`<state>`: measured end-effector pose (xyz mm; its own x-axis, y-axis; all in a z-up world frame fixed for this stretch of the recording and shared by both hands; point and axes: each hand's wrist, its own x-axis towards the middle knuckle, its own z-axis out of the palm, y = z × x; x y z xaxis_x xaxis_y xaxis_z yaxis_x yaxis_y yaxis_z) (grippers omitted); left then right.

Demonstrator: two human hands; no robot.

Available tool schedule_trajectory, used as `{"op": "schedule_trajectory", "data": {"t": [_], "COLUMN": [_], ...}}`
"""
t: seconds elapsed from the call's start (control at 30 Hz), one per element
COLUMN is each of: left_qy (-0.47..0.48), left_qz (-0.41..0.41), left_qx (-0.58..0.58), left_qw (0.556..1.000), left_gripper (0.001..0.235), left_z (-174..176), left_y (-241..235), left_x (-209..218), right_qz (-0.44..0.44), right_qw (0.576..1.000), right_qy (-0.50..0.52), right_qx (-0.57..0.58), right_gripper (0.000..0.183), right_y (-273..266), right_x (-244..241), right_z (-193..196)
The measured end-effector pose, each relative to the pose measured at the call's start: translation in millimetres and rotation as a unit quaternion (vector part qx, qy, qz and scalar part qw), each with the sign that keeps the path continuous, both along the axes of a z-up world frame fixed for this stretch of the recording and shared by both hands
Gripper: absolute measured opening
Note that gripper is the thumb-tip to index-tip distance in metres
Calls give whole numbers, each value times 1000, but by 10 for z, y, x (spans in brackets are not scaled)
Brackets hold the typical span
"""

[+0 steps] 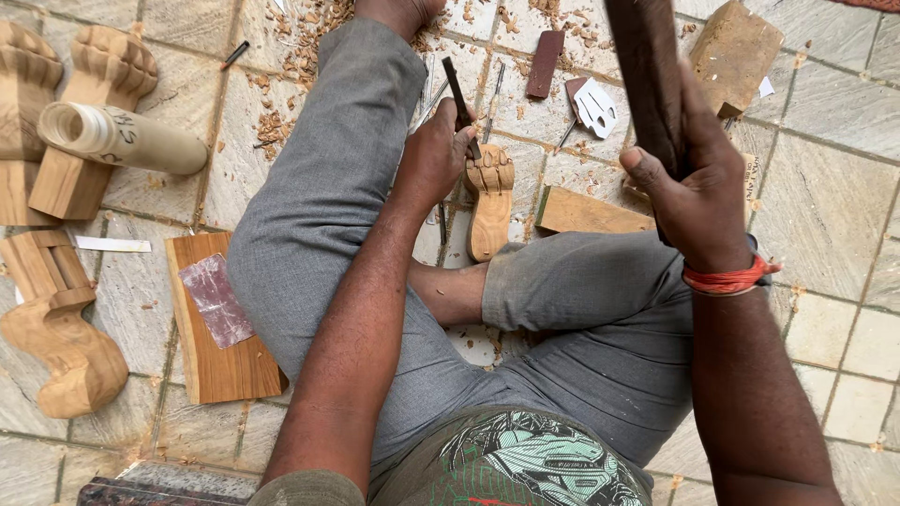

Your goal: The person sits on the floor and carves a small wooden piece shaped like a foot using a chisel and a wooden mallet. They repeatedly strike the chisel to shape the wood, occasionally adjusting the piece and clearing away wood shavings.

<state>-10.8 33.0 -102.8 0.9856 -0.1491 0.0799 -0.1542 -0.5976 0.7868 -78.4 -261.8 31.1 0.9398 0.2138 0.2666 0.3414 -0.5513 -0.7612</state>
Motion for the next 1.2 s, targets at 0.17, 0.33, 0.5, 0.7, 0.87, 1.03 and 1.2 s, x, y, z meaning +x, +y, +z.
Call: {"op": "schedule_trajectory", "data": {"t": [0.17, 0.33, 0.5, 0.7, 0.87, 1.03, 1.2], "left_qy": [22, -15, 39, 22, 27, -36, 44], "left_qz": [-34, -54, -38, -59, -51, -49, -86], "left_qx": [-47, -23, -30, -51, -36, -26, -94], "left_qw": [998, 998, 998, 997, 998, 998, 991], "left_gripper": [18, 18, 19, 15, 18, 19, 17], "left_z": [55, 120, 70, 67, -26, 46, 154], "left_y": [-1, -59, -28, -55, -65, -57, 22], "left_x": [44, 73, 108, 140, 88, 8, -125], "right_qz": [44, 95, 48, 76, 78, 95, 51], "right_qw": [995, 907, 929, 919, 914, 917, 958], "right_qy": [-43, 16, 81, 69, 34, 76, 94], "right_qx": [77, -410, -359, -381, -397, -379, -268], "right_gripper": [73, 74, 62, 68, 77, 80, 81], "right_y": [195, 487, 610, 854, 715, 746, 496], "right_x": [360, 713, 813, 843, 793, 753, 501], "right_z": [227, 423, 783, 777, 854, 605, 557]}}
